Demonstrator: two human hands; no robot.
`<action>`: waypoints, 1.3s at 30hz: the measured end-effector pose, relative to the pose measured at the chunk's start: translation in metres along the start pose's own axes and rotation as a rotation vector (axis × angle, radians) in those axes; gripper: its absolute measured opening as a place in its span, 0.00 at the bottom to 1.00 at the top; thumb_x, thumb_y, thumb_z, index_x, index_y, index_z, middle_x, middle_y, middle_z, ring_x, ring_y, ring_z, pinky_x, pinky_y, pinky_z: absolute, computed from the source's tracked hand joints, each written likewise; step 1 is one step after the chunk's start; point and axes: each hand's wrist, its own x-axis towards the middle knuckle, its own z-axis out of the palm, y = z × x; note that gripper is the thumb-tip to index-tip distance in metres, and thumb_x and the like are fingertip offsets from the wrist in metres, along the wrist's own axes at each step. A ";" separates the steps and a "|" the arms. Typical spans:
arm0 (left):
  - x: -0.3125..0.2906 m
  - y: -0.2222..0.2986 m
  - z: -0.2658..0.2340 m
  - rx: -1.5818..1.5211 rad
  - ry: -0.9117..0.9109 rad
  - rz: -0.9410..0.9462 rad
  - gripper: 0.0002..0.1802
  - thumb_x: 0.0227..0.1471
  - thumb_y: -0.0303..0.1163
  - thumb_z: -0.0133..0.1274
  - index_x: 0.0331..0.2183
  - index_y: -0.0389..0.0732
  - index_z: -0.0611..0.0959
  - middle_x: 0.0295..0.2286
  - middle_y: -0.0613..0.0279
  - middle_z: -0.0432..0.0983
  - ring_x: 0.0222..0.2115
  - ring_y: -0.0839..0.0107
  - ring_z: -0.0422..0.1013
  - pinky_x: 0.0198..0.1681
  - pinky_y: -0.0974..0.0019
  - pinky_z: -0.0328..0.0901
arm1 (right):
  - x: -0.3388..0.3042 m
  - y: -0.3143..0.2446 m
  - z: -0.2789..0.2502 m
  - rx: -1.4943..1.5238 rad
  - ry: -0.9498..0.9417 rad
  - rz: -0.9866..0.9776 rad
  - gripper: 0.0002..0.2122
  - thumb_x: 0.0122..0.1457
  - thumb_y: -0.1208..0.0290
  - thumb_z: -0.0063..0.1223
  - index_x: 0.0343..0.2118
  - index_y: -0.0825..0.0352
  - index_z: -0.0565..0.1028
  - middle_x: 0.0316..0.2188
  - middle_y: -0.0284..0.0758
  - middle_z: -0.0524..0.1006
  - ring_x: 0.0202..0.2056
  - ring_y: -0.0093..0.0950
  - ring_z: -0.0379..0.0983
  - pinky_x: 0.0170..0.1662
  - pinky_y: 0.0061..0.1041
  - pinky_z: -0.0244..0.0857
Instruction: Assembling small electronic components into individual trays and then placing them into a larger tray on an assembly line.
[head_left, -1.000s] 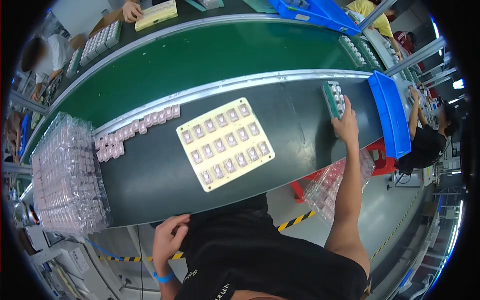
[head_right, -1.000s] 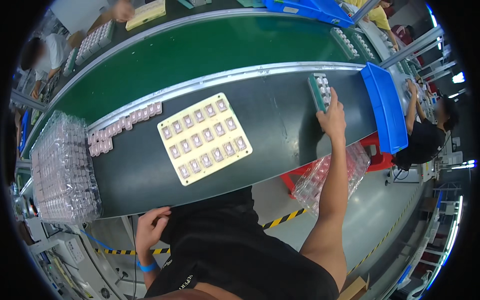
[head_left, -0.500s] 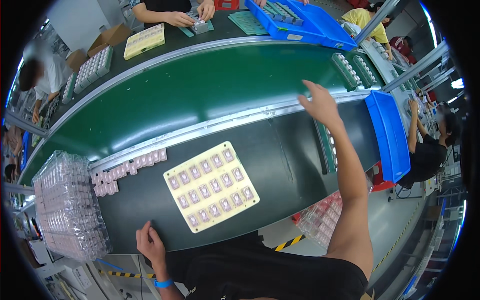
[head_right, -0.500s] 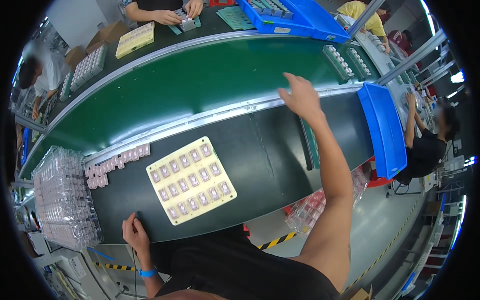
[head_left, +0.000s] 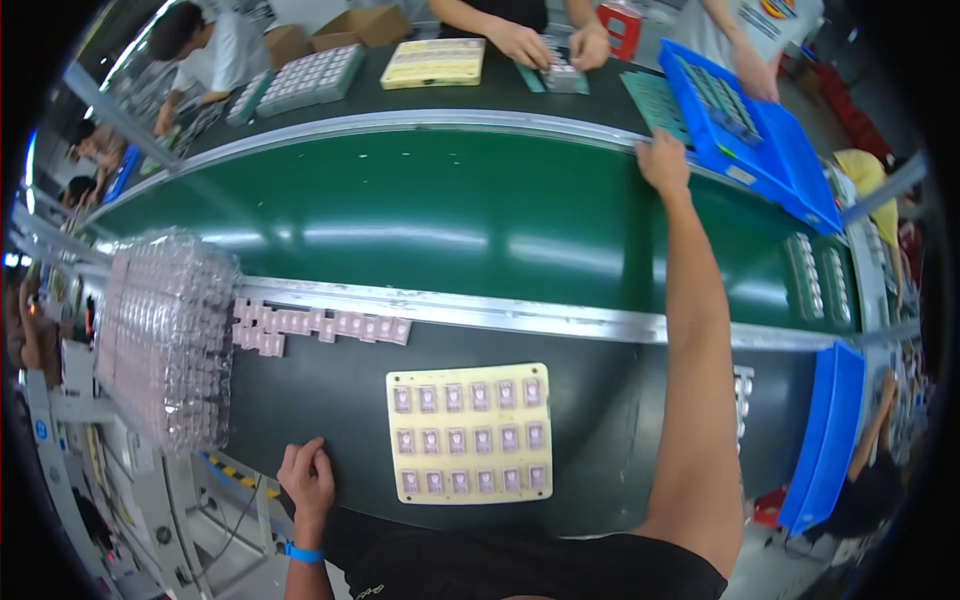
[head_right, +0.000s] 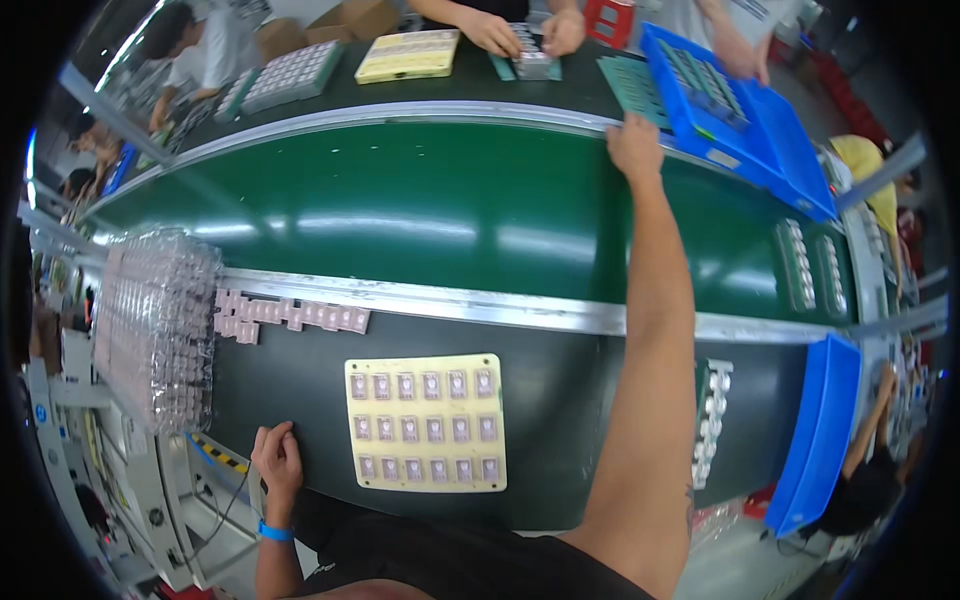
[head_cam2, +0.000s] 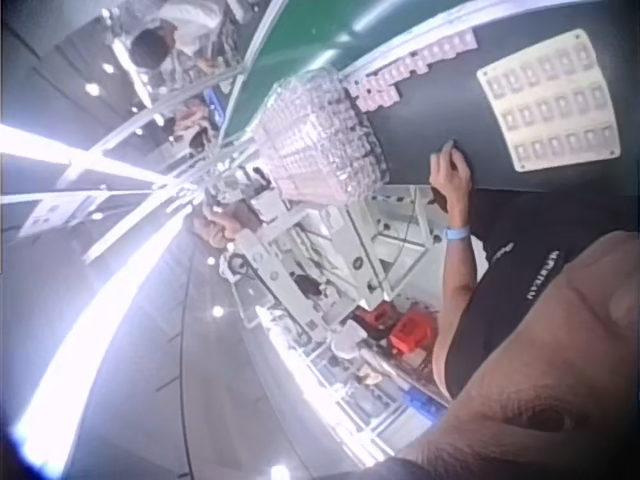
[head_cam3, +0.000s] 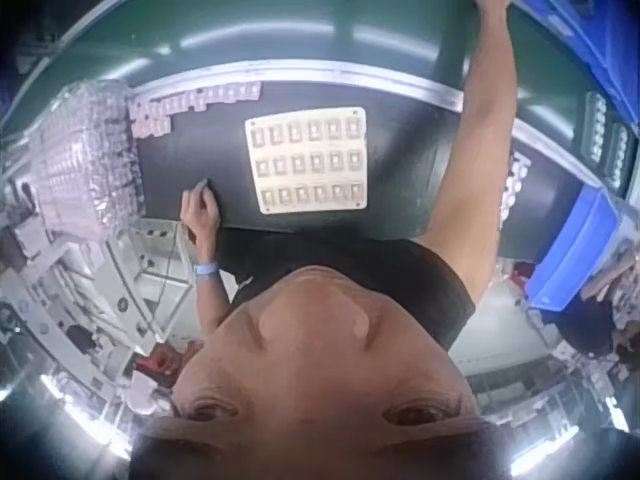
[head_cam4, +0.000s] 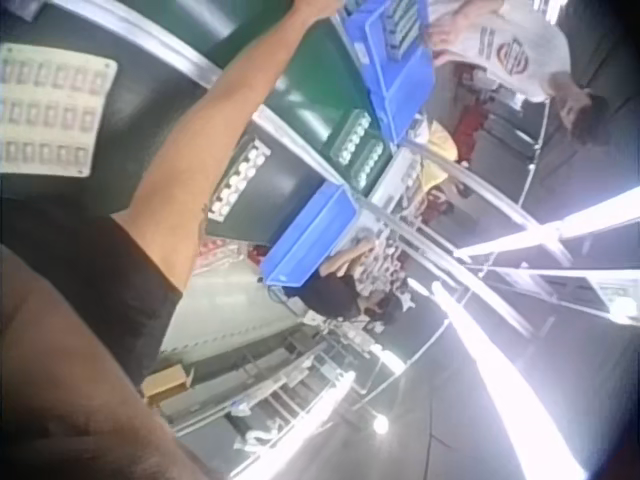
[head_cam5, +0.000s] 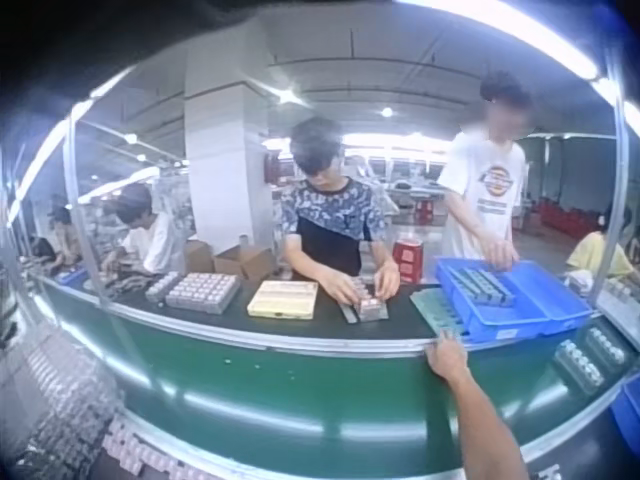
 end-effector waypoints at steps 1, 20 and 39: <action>0.001 0.003 0.000 -0.008 -0.007 0.000 0.09 0.51 0.17 0.55 0.35 0.37 0.85 0.22 0.58 0.70 0.17 0.66 0.66 0.21 0.65 0.60 | 0.007 0.004 0.005 -0.005 0.025 0.032 0.26 0.64 0.51 0.52 0.57 0.67 0.71 0.58 0.47 0.73 0.60 0.49 0.66 0.59 0.49 0.65; -0.002 0.000 -0.005 -0.011 0.016 -0.052 0.07 0.52 0.18 0.56 0.33 0.38 0.85 0.21 0.58 0.69 0.17 0.67 0.67 0.21 0.65 0.61 | 0.017 -0.007 -0.002 0.013 -0.069 0.003 0.17 0.64 0.60 0.48 0.41 0.72 0.80 0.41 0.53 0.81 0.47 0.50 0.76 0.52 0.49 0.70; -0.006 -0.003 -0.002 0.049 -0.066 -0.098 0.08 0.54 0.18 0.50 0.36 0.35 0.83 0.23 0.59 0.67 0.18 0.68 0.62 0.21 0.64 0.55 | 0.037 -0.014 -0.011 0.038 -0.213 0.163 0.26 0.66 0.51 0.47 0.62 0.60 0.68 0.62 0.37 0.67 0.66 0.39 0.60 0.62 0.53 0.61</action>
